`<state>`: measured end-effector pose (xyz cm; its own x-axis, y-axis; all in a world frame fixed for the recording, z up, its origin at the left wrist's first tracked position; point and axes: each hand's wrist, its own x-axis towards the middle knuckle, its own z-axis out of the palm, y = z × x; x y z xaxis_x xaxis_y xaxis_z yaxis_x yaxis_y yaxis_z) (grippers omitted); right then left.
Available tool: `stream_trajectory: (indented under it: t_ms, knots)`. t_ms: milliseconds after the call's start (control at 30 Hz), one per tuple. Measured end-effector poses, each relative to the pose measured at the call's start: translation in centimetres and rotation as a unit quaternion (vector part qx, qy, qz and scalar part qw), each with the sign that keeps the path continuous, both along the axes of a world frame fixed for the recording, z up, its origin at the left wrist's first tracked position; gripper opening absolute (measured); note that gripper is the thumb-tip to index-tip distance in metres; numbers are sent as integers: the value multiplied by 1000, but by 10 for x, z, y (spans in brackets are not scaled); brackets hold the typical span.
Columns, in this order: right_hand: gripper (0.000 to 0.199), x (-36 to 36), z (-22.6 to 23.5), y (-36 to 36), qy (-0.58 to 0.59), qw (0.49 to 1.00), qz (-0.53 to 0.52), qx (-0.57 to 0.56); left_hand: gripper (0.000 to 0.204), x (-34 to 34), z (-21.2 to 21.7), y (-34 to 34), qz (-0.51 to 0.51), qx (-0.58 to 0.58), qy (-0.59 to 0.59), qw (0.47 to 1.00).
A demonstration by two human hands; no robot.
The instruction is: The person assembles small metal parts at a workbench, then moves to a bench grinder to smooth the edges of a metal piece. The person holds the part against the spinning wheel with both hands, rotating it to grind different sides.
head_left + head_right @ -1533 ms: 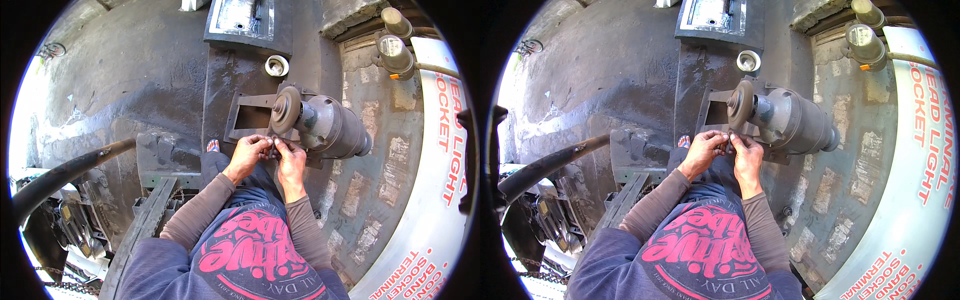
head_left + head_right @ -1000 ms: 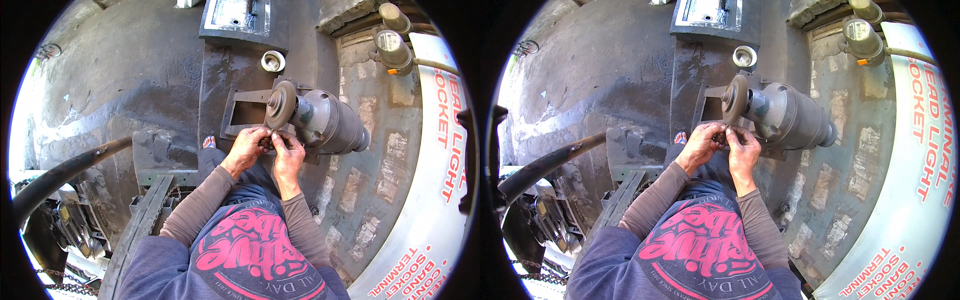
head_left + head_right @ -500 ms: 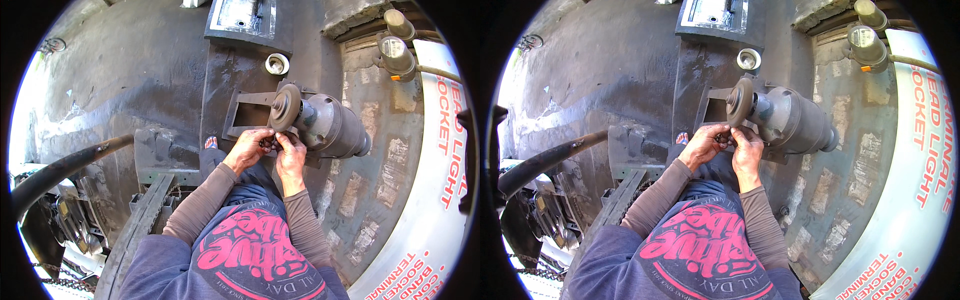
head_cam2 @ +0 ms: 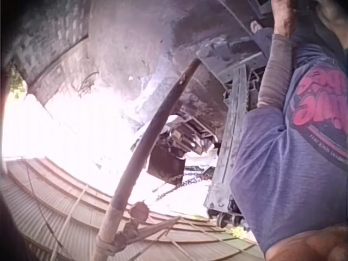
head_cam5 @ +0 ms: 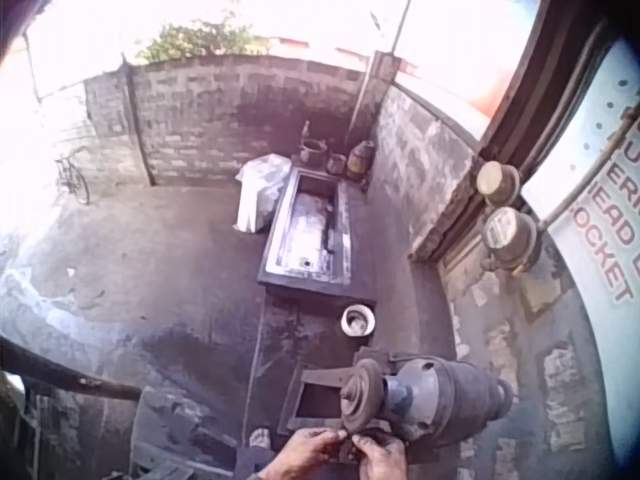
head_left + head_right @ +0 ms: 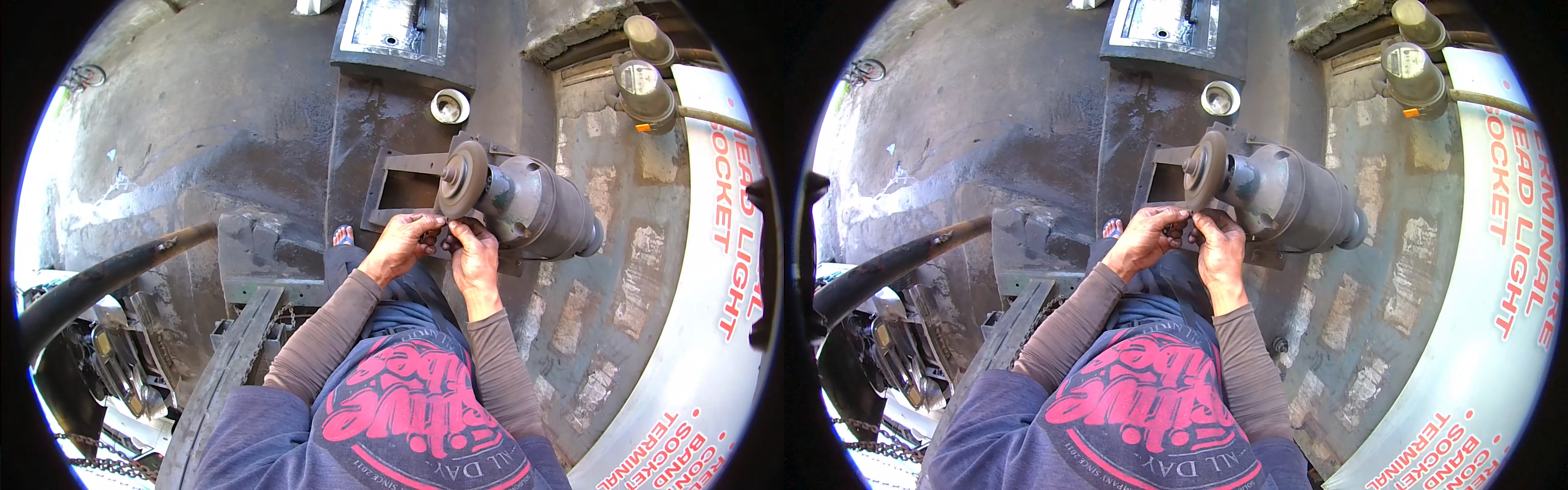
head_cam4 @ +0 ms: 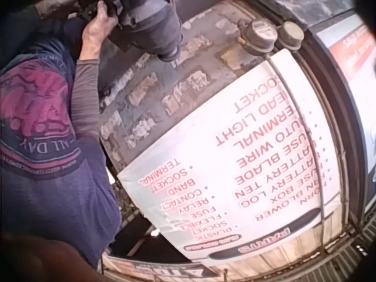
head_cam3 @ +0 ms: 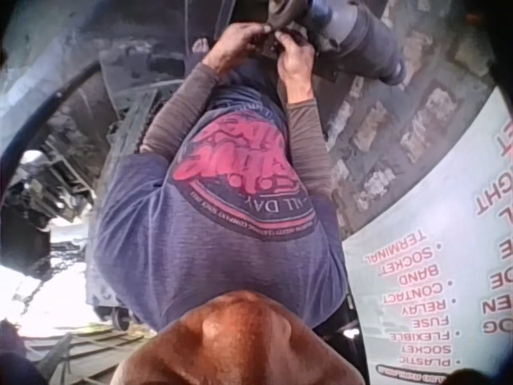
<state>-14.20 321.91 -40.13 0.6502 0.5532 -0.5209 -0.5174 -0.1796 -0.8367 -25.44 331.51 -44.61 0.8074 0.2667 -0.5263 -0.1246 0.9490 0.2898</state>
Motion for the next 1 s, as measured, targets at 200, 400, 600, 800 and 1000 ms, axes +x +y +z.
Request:
stream_trajectory:
  t_ms: [200, 400, 600, 800, 1000]
  knots:
    - [10, -13, 1, 3, -56, 997, -33, 48, 13, 5, 7, -3, 15, -62, -8, 998]
    - [11, -11, 13, -6, 47, 997, 31, 60, 13, -3, -4, 2, -28, 1, -37, 999]
    - [11, 1, 3, -1, 35, 999, 18, 22, 14, -3, 7, 6, -30, 20, 10, 999]
    - [12, -11, 4, 5, 7, 999, -5, 50, 14, 1, 1, -2, 13, -23, -19, 999]
    - [12, -16, 11, -2, 24, 998, -4, 63, 13, -1, -1, 1, -13, 4, -39, 999]
